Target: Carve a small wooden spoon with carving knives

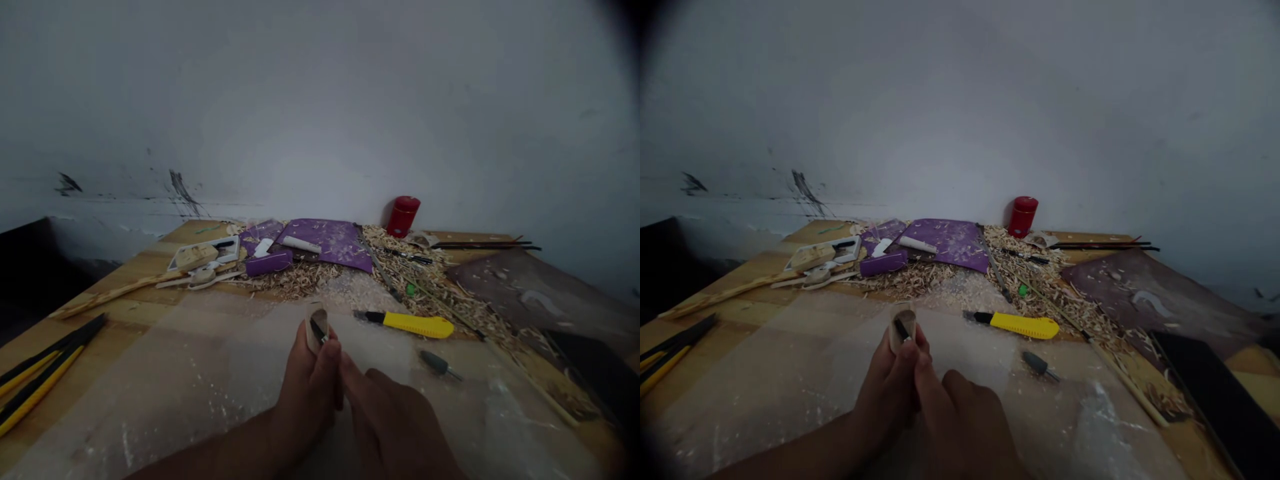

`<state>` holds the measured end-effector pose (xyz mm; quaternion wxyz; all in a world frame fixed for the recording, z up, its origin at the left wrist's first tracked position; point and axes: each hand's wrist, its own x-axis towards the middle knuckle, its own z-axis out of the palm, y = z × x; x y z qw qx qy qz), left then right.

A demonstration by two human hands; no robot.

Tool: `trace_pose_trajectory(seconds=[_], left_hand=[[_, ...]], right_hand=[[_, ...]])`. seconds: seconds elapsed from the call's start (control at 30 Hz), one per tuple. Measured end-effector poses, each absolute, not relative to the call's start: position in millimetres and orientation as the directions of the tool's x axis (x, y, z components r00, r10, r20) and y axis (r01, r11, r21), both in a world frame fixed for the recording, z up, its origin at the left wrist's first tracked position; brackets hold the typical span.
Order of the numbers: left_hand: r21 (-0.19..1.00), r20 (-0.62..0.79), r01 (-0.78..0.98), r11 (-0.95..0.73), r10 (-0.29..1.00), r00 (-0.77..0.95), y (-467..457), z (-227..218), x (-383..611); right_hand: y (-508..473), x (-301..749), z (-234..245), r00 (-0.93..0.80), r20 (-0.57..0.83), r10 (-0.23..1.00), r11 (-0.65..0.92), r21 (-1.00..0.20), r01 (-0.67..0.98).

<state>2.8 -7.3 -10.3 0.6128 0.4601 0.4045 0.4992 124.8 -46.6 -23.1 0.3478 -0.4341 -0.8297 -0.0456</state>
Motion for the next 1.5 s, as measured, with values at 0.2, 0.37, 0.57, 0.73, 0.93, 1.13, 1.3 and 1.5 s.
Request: trace_pose_trajectory(seconds=[0.2, 0.37, 0.57, 0.73, 0.93, 1.13, 1.3, 1.5], left_hand=[[0.963, -0.083, -0.224, 0.149, 0.957, 0.278, -2, -16, -2], [0.961, -0.057, -0.243, 0.128, 0.959, 0.279, 3, -14, -8], [0.986, -0.029, -0.157, 0.057, 0.983, 0.18, -6, -10, -4], [0.989, -0.074, -0.121, 0.085, 0.993, 0.093, -11, -9, 1], [0.989, -0.09, -0.108, 0.098, 0.993, 0.075, -10, -8, 2], [0.988, -0.123, -0.083, 0.129, 0.99, 0.072, -11, -6, -1], [0.993, -0.11, -0.04, 0.113, 0.992, 0.058, -8, -6, -1], [0.993, -0.106, 0.052, 0.104, 0.994, 0.027, -6, -1, -2]], right_hand=[[-45, 136, -12, -0.358, 0.518, 0.777, 0.596, -0.422, 0.683], [-52, 149, -6, -0.456, 0.467, 0.758, 0.622, -0.303, 0.722], [-56, 151, -13, -0.551, 0.427, 0.717, 0.628, -0.053, 0.776], [-54, 147, -17, -0.566, 0.454, 0.688, 0.636, -0.004, 0.771], [-48, 142, -22, -0.574, 0.497, 0.651, 0.614, 0.1, 0.783], [-45, 140, -21, -0.56, 0.56, 0.611, 0.611, 0.116, 0.783], [-48, 140, -12, -0.519, 0.53, 0.671, 0.635, -0.048, 0.771], [-49, 135, -15, -0.522, 0.576, 0.63, 0.582, 0.095, 0.807]])
